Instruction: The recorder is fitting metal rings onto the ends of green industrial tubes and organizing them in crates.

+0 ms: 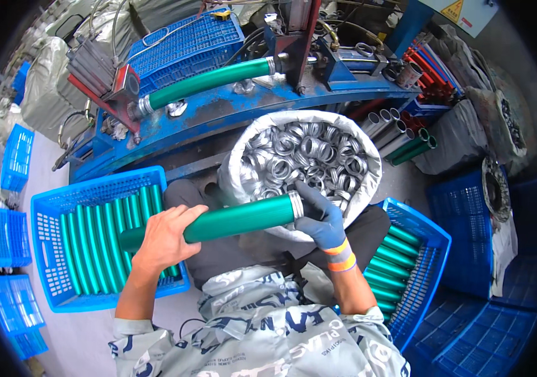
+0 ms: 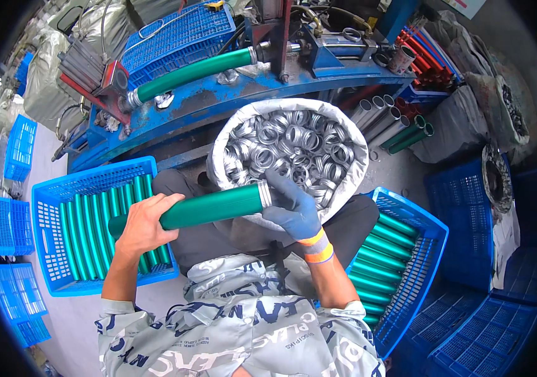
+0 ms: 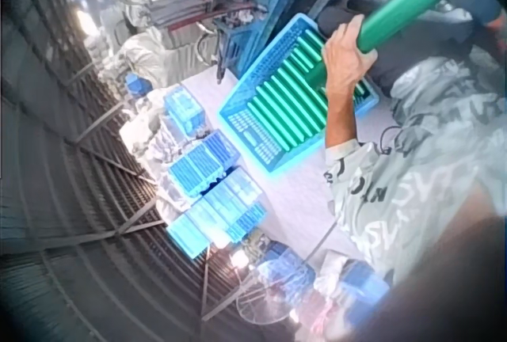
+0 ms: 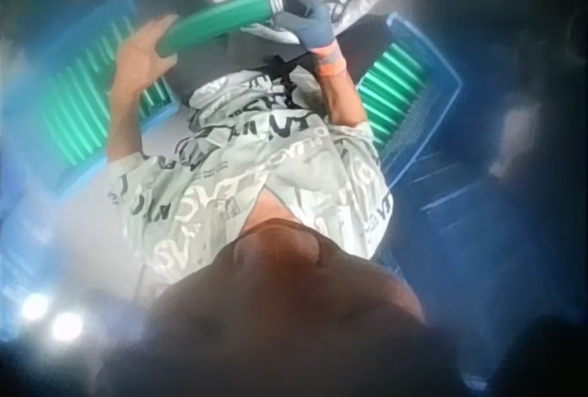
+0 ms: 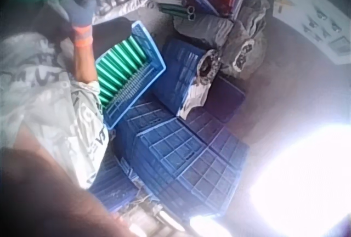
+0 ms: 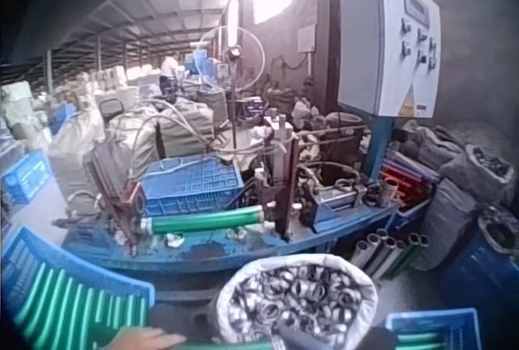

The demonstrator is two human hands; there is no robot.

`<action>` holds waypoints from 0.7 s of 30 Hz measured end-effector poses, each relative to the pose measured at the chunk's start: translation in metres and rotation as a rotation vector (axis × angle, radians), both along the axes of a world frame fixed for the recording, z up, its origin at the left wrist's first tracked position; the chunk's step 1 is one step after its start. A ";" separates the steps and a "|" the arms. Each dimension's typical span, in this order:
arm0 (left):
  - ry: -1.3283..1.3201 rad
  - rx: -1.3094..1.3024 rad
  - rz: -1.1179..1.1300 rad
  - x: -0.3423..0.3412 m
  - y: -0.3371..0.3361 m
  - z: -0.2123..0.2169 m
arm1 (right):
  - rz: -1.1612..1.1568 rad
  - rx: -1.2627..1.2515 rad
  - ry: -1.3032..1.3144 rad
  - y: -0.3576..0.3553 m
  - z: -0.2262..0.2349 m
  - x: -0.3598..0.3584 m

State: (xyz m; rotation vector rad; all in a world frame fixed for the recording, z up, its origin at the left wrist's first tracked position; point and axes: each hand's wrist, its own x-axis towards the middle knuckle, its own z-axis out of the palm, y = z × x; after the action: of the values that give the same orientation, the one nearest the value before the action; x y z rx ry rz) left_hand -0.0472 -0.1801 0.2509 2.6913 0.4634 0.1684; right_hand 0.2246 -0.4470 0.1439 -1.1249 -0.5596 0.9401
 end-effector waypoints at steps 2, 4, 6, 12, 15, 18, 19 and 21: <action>0.004 -0.006 0.002 0.000 0.000 -0.003 | 0.001 0.005 -0.022 0.000 -0.002 0.001; 0.009 -0.013 0.005 0.002 0.001 -0.007 | -0.013 -0.008 -0.052 0.002 -0.006 0.002; -0.024 0.024 0.014 0.004 0.000 -0.013 | -0.016 -0.066 -0.037 0.007 -0.006 0.003; -0.154 -0.119 0.215 -0.001 -0.009 -0.033 | -0.013 0.119 -0.147 0.052 -0.050 0.076; -0.454 -0.449 0.353 -0.015 -0.007 -0.034 | -0.233 -0.341 -1.193 0.077 -0.074 0.143; -0.662 -0.717 0.381 -0.023 -0.005 -0.044 | -0.239 -0.477 -1.662 0.097 -0.093 0.170; -0.790 -0.852 0.361 -0.024 -0.003 -0.048 | -0.188 -0.494 -1.716 0.097 -0.097 0.175; -0.820 -0.884 0.413 -0.018 -0.007 -0.047 | -0.132 -0.507 -1.772 0.094 -0.103 0.184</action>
State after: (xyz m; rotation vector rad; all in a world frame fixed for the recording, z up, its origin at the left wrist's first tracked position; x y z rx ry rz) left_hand -0.0651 -0.1869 0.2040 1.4685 0.6162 0.8946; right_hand 0.4083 -0.3527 0.0411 -2.2983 -1.6461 -0.3384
